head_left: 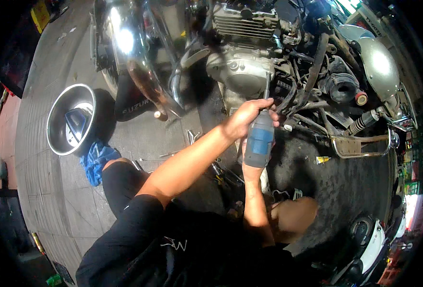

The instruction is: The person removes an engine cover from a motorcycle using an impact driver and a wrench, then wipes the internal components with a cloth and handles the gears.

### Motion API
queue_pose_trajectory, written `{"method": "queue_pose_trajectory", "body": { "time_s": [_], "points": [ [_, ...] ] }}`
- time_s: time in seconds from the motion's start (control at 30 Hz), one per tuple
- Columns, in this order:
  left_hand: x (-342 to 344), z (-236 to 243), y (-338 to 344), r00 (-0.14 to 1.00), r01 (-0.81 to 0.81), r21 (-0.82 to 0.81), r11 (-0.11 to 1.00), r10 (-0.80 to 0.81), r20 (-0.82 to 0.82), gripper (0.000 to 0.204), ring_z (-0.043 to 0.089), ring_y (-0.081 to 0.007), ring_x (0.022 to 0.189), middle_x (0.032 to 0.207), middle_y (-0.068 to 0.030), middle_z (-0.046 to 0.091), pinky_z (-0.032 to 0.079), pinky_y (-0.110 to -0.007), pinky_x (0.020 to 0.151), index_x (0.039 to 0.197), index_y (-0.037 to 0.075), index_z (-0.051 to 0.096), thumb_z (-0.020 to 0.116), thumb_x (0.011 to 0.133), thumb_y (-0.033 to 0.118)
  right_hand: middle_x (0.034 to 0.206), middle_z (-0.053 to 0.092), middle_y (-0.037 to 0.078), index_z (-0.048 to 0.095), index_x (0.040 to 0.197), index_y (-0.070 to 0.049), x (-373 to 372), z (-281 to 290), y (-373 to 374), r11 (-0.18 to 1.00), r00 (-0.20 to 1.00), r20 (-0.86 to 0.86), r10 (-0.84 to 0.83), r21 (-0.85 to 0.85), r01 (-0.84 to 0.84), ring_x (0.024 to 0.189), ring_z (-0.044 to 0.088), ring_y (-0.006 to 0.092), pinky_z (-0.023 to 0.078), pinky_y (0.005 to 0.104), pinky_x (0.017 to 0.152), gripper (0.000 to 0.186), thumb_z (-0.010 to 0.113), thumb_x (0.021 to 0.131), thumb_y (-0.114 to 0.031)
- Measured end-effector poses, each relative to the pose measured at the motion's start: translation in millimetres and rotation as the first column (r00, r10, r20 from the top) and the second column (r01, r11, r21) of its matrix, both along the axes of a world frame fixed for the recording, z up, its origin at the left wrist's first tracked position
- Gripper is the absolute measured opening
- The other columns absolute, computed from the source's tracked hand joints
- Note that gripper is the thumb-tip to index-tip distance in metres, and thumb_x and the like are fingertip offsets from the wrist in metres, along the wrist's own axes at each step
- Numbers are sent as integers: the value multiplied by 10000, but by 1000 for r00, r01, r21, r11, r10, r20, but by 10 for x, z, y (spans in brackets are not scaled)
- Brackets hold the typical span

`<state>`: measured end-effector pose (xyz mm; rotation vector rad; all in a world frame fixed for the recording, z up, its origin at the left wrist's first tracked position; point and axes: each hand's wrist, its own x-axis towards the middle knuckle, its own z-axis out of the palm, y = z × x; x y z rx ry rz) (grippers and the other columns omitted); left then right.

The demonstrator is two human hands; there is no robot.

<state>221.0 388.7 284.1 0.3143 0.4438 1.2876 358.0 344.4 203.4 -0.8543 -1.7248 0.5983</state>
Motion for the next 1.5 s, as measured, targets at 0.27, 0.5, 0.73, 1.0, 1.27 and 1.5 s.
{"method": "queue_pose_trajectory", "body": {
  "time_s": [0.27,0.5,0.73,1.0,1.27,1.5],
  "points": [
    [79,138,63,987,-101,46,994,106,-118,165,652,-227,601,738,-70,601,545,-343,499,979,83,483,524,970,243,1306,514,138,420,1368,-12,5,-19,-43,993,990,142,-2,-117,18,1185,500,240,399,399,1011,561,649,894,-203],
    [42,129,136,992,-80,59,995,85,-90,140,642,-239,555,725,-51,577,529,-338,466,986,96,467,504,978,230,1254,549,137,459,1329,1,-26,41,-57,997,981,180,-72,14,70,1135,525,245,426,387,970,504,646,893,-170],
    [-89,-12,200,996,17,136,991,-29,83,208,634,-212,597,703,-42,584,544,-341,528,1001,56,547,528,979,262,1205,580,163,452,1330,-3,-99,176,-44,991,972,202,-123,82,109,1115,554,271,434,382,956,542,679,858,-143],
    [156,27,195,985,-163,147,976,169,-27,157,636,-190,621,738,-43,597,543,-311,533,940,64,531,546,964,219,1185,598,171,412,1351,-15,203,405,110,993,953,283,-106,73,89,1093,583,277,443,381,942,623,716,817,-117],
    [122,116,196,989,-117,86,989,124,-80,97,620,-195,563,696,-30,542,527,-320,491,939,72,495,514,957,166,1237,594,174,539,1247,38,186,206,124,976,912,376,-164,196,95,1122,570,273,433,377,965,422,661,862,-86],
    [128,88,236,991,-98,112,989,107,-75,140,618,-197,550,666,-18,532,518,-334,485,855,79,494,504,957,175,1193,606,160,540,1241,23,176,102,85,990,943,307,-130,99,104,1080,579,269,447,388,946,380,628,897,-113]
  ]
}}
